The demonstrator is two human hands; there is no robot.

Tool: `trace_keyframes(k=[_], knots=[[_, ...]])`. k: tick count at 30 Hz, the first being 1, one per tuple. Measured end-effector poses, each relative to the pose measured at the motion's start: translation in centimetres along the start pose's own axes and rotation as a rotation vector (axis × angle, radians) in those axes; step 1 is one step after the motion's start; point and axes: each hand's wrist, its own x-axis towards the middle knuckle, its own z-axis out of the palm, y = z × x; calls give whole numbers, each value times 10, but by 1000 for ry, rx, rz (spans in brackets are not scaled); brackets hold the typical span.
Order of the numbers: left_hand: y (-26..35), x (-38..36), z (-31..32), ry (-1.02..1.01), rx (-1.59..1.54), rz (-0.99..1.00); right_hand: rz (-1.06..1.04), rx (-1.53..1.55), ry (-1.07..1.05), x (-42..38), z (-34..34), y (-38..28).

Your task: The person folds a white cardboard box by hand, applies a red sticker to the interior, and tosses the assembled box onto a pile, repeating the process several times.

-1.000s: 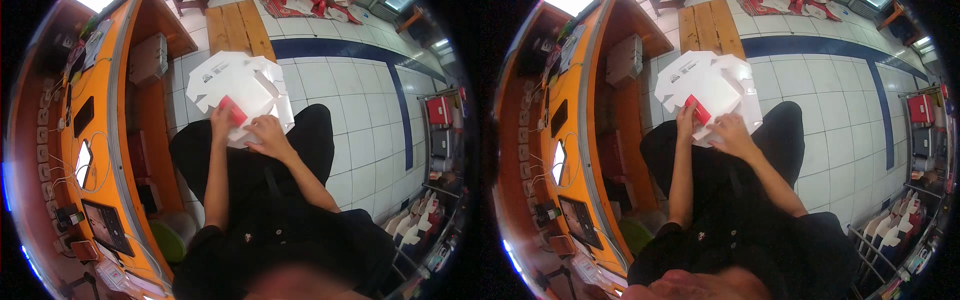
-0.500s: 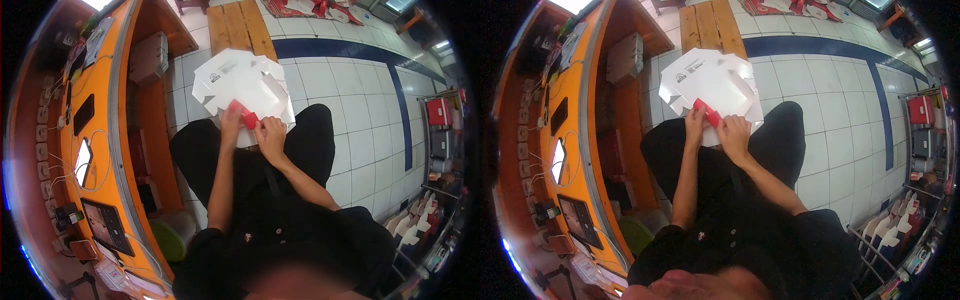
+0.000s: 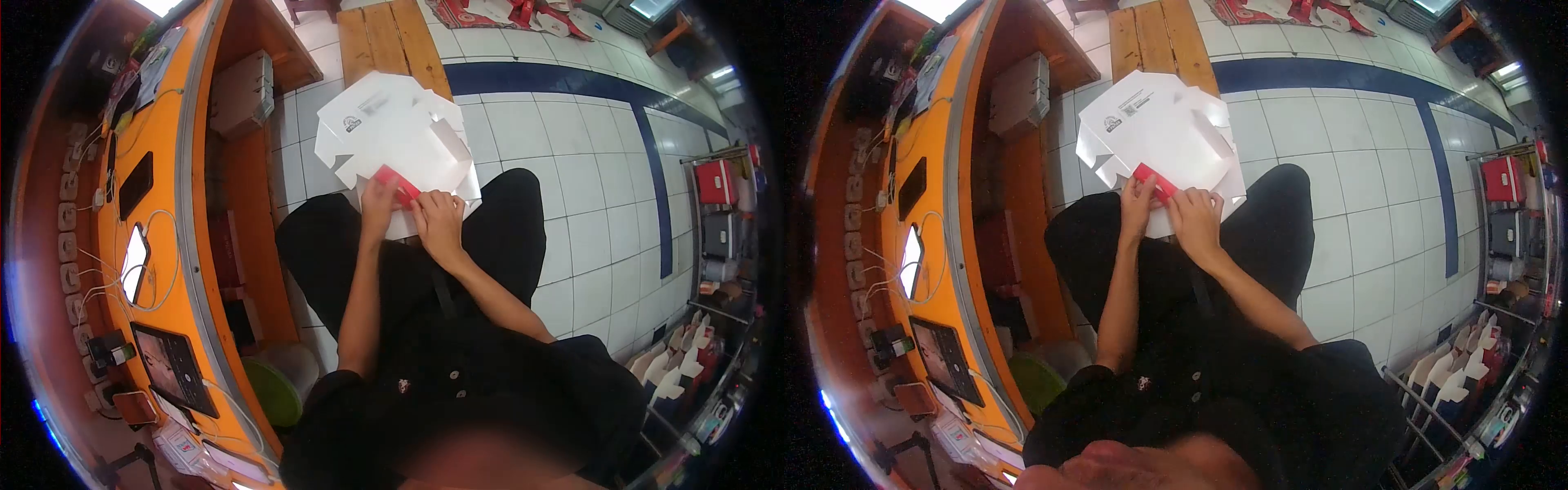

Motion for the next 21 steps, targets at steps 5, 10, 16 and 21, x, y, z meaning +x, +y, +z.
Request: trace_keyframes(k=[5,10,16,21], knots=[[2,-5,-2,-59,-147,-43,17,21,-39,5,-2,8],[-5,-3,-8,-125,-169,-72,16,101,-37,10,-1,13],[-14,3,-28,55,-443,-231,202,323,-320,13,6,7],[-13,1,-42,311,-677,-250,221,223,-346,-2,24,-1]])
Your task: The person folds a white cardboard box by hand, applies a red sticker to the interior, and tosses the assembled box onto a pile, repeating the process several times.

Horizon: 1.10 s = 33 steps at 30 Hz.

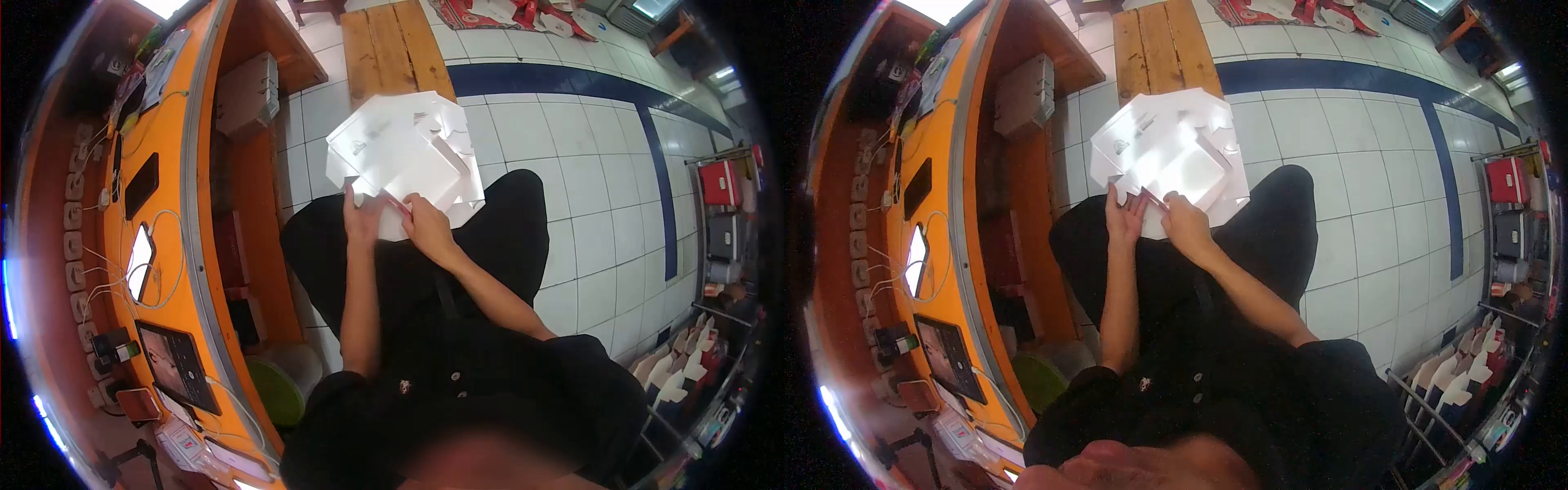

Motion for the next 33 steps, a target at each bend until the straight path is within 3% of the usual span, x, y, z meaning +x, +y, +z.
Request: trace_keyframes(k=[2,5,12,17,19,23,25,29,33], knots=[[3,2,0,118,114,98,1,-42,-39,-1,5,4],[7,12,-2,25,481,185,11,-67,-53,3,19,13],[6,2,15,89,977,533,161,-45,-99,15,25,7],[-13,-18,16,30,836,539,290,43,-149,20,24,6],[-23,-21,14,21,710,512,222,42,-83,21,32,18],[-40,-29,4,-43,902,603,77,120,10,21,37,31],[-38,-49,15,-22,1097,637,112,134,-8,21,32,21],[-25,-52,21,-27,1084,638,83,190,-67,25,24,13],[-16,-37,16,-96,1277,743,-18,187,-28,24,29,15]])
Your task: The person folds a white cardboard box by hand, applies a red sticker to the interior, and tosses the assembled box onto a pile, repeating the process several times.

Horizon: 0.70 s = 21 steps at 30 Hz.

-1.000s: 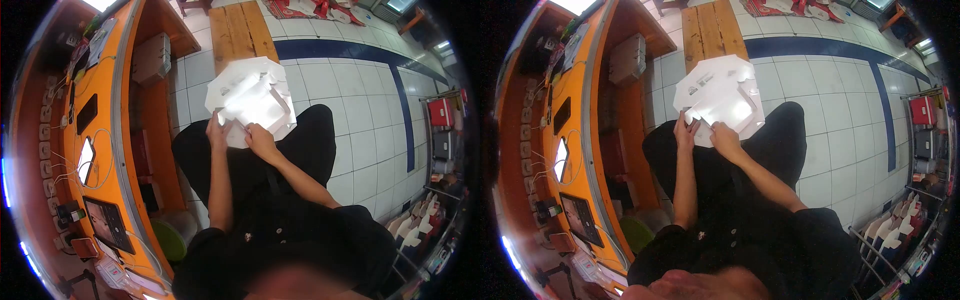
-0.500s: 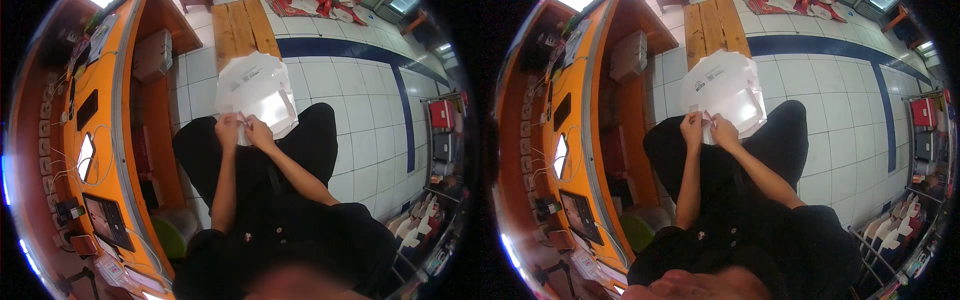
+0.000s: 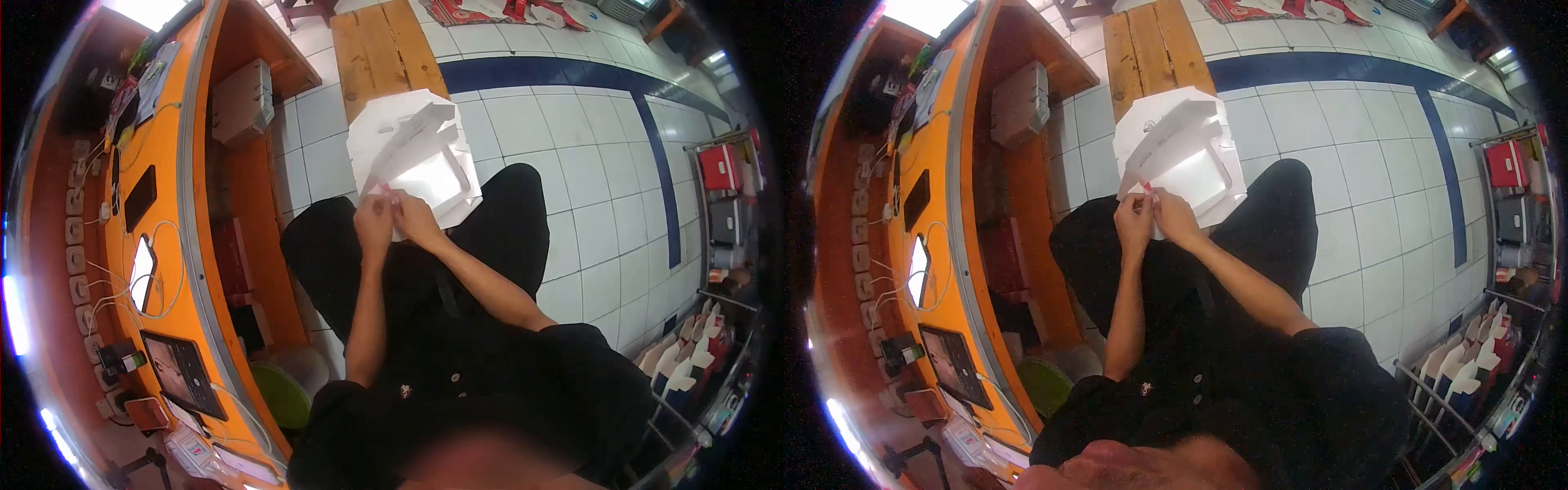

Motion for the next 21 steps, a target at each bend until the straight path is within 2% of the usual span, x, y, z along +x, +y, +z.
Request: trace_keyframes(k=[2,5,8,15,18,21], knots=[[15,6,-10,-59,195,62,15,53,14,-2,0,-1],[20,5,-11,-71,255,86,3,100,53,-4,-3,-11],[16,-1,-3,-120,202,-89,-2,84,3,1,-3,-5],[23,11,-24,-354,314,22,-82,118,50,-9,1,-11],[23,9,-33,-408,138,-86,-56,120,20,-9,3,-10],[12,14,-34,-423,139,-32,-60,121,-19,-7,4,-8]])
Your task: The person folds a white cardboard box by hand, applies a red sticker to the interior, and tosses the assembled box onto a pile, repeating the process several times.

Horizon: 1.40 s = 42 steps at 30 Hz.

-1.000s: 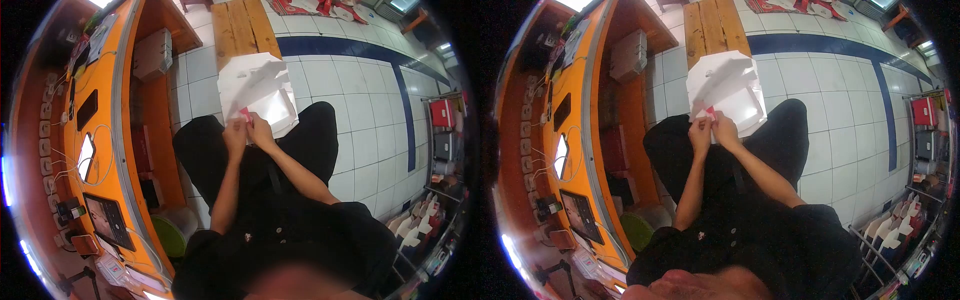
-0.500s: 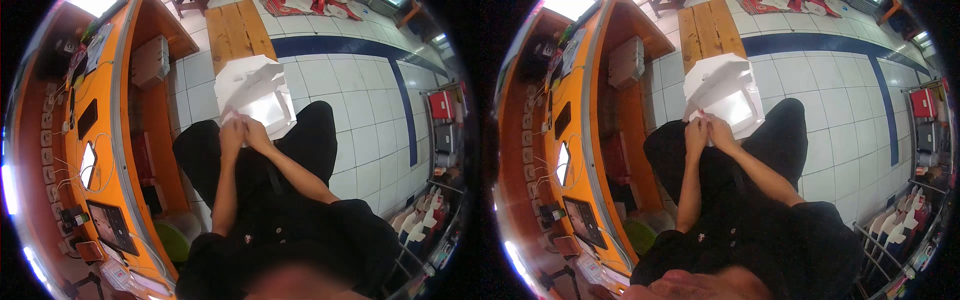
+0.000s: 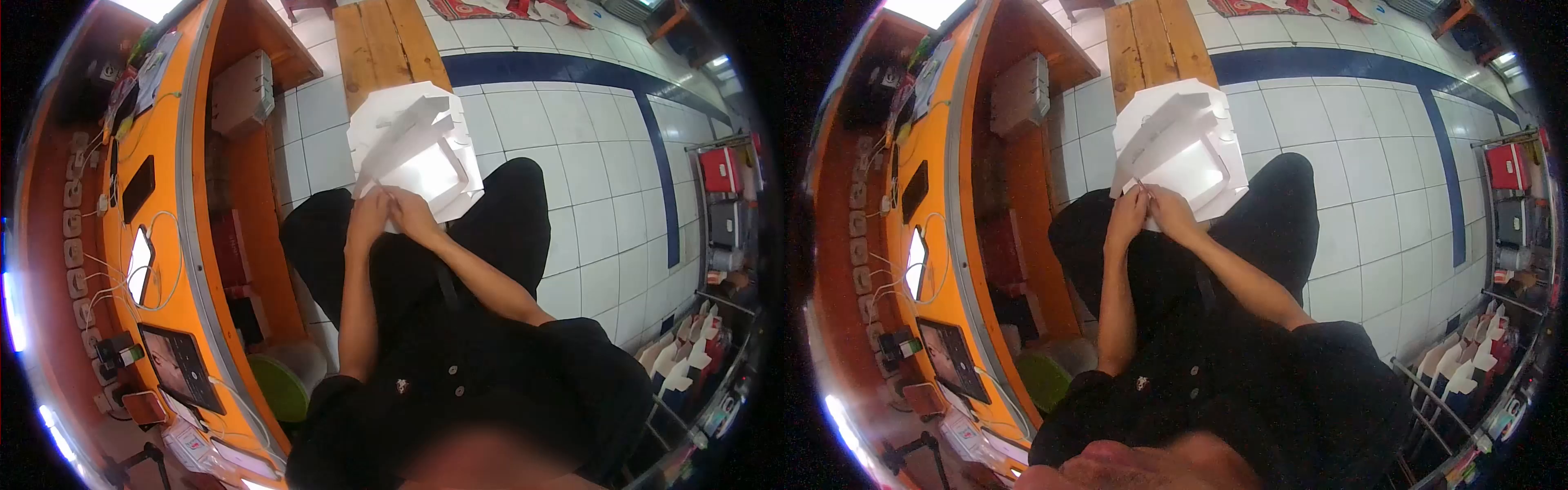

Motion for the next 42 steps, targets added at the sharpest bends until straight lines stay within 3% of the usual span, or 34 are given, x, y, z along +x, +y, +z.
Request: trace_keyframes(k=[3,9,11,14,16,18,21,22,25,26,29,32,35,36,39,42], knots=[[1,2,11,136,94,-38,-16,-32,-30,9,4,6],[-23,7,19,64,-136,-38,55,-17,-97,13,8,24],[-22,9,16,48,-328,-228,131,16,-229,19,-14,2],[-22,10,14,126,-409,-357,171,100,11,37,-60,-10],[-19,10,15,214,-402,-393,208,-135,387,62,-104,-3],[-13,9,9,289,-378,-425,122,-466,540,85,-129,45],[-16,10,18,509,-46,-170,161,-244,195,127,-133,141],[-8,7,21,551,-41,-143,173,-88,173,125,-133,134],[15,0,22,671,313,7,212,-85,175,112,-128,113],[24,-1,21,638,331,104,193,-136,212,106,-124,108],[73,-4,33,389,165,85,181,-163,192,83,-127,65],[83,15,61,134,-30,-86,147,-135,205,69,-124,47],[76,30,77,125,-133,-155,194,-114,187,59,-120,44],[59,38,89,207,-19,-112,218,-98,180,57,-116,47],[37,44,92,145,-209,-63,241,-111,194,53,-103,50],[34,44,87,81,-428,-231,262,-138,210,50,-85,44]])
